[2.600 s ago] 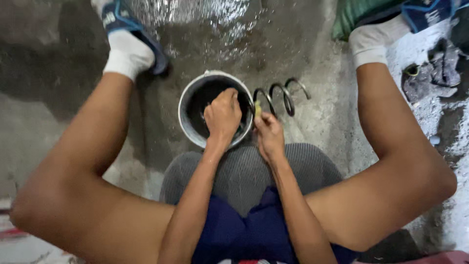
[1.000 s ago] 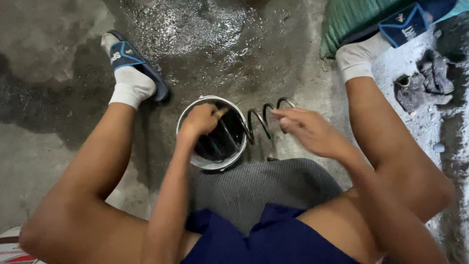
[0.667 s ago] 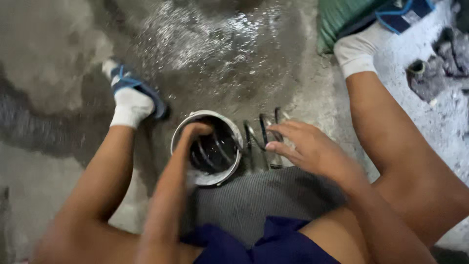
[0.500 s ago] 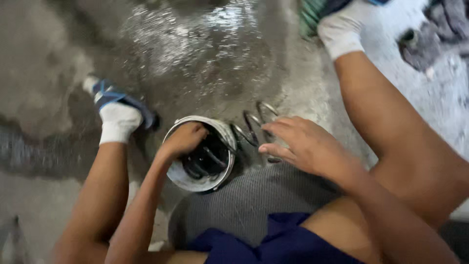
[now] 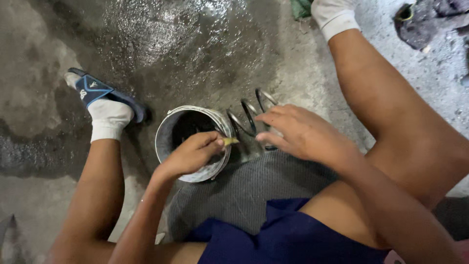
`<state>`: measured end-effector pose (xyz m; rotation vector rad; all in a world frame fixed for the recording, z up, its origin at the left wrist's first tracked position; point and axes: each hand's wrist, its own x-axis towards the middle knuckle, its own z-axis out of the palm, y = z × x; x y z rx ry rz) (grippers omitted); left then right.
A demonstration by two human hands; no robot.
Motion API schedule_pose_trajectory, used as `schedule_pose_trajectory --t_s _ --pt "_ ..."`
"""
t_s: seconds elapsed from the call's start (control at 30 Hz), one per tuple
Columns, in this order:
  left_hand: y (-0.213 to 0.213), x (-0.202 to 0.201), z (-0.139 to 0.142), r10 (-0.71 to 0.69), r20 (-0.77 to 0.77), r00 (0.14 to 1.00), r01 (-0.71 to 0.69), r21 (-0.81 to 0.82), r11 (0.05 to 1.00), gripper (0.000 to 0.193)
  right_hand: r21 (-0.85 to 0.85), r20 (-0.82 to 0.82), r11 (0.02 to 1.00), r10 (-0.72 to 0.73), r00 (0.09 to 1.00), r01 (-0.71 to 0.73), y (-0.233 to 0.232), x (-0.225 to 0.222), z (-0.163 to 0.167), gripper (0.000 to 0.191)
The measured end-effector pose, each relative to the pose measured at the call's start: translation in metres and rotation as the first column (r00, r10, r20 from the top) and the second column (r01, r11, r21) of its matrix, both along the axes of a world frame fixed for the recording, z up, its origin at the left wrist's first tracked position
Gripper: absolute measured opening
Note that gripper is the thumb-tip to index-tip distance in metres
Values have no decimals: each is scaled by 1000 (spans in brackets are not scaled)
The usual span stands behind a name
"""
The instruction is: The person sits on the floor and scrubs a metal coil spring with a sponge, dipping it repeatedly into a bucket of dark liquid. They rotate the spring to scrub different sections and continue working the coil along its length.
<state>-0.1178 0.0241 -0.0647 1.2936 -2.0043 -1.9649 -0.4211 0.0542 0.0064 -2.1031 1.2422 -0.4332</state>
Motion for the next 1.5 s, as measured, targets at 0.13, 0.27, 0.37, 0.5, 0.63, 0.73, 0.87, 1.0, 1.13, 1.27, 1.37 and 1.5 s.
schedule_pose_trajectory --t_s 0.13,0.27,0.37,0.5,0.63,0.73,0.87,1.0,1.13,1.27,1.37,1.5 --pt "-24 31 0 -14 54 998 26 -232 972 28 31 -69 999 -37 997 40 1 -8 -6 32" --pt "-45 67 -23 30 404 914 18 -114 993 33 39 -70 999 12 997 -9 -1 -13 -11 18" --pt "-41 60 -64 14 272 962 -19 16 1000 31 171 -50 981 105 993 -96 -5 -5 -22 21" --pt "-63 43 -99 -114 486 866 118 22 993 35 682 650 642 -312 693 -350 -7 14 -40 62" --pt "-80 34 -97 -257 636 728 271 78 960 36 709 659 323 -618 428 -627 -11 25 -55 94" --pt "-84 24 -93 -304 621 723 316 94 944 37 605 672 301 -689 271 -737 -15 32 -72 93" --pt "-87 13 -61 -259 537 803 326 -31 945 39 701 545 289 -807 228 -652 -16 43 -106 75" --pt "-54 26 -1 -124 482 867 312 -333 890 35 743 514 286 -823 243 -605 -17 60 -129 65" --pt "-26 14 33 -44 -168 985 -7 -292 956 26 727 558 316 -790 256 -610 -9 89 -129 50" --pt "-9 -12 37 162 -188 969 -227 -412 882 27 805 527 363 -801 283 -469 0 90 -119 66" --pt "2 -19 31 301 -115 947 -320 -456 830 29 806 562 421 -766 313 -417 5 80 -117 64" --pt "-9 6 1 158 2 987 -148 -324 934 34 850 462 521 -672 578 -74 4 72 -115 44"
